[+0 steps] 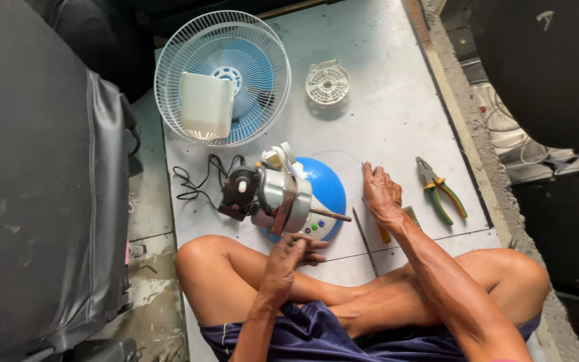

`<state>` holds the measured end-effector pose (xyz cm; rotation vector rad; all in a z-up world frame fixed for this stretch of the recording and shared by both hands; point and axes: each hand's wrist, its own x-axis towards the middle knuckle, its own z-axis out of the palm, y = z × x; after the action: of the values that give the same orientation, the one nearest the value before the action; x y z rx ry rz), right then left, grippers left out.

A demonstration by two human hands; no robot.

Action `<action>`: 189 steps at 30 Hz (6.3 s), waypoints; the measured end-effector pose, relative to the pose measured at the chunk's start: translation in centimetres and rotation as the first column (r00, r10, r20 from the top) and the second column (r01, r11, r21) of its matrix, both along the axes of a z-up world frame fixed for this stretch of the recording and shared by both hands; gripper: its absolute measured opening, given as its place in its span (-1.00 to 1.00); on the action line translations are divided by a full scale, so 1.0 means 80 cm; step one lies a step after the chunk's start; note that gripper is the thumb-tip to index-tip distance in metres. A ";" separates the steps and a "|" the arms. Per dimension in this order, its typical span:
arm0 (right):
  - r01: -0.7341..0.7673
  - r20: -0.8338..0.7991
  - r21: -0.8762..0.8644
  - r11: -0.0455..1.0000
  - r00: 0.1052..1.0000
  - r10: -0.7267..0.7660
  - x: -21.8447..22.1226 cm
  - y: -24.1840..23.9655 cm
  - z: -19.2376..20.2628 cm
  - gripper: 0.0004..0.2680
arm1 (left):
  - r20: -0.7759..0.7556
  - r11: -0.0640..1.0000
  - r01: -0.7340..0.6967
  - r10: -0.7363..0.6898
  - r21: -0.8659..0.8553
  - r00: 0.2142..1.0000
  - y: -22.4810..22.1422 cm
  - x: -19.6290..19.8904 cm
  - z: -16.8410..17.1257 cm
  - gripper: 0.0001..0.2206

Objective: The person disassembles the housing of a fan motor using a screwdriver, removes the plastic casing parts, and then uses a screwdriver and their hands to detach the motor assembly from the fan's neck.

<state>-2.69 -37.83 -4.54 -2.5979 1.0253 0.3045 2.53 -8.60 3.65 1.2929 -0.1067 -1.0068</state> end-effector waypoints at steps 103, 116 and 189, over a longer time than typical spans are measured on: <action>-0.236 0.578 -0.463 0.854 0.650 0.493 0.028 0.182 0.333 -0.22 | 0.932 0.958 -0.269 0.184 -0.099 0.312 -0.102 0.125 -0.065 -0.42; -0.183 0.414 -0.362 0.914 0.847 0.334 0.043 0.170 0.384 -0.18 | 0.914 0.968 -0.202 0.213 -0.150 0.345 -0.110 0.124 -0.075 -0.34; 0.129 0.508 0.348 0.929 0.807 -0.302 -0.170 0.123 0.112 -0.68 | 0.844 0.971 -0.195 0.216 -0.135 0.491 -0.135 0.128 0.038 -0.48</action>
<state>-16.28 -27.97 4.41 -2.0684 0.9542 -0.3234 12.80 -19.40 6.69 1.6431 -0.7144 -0.0529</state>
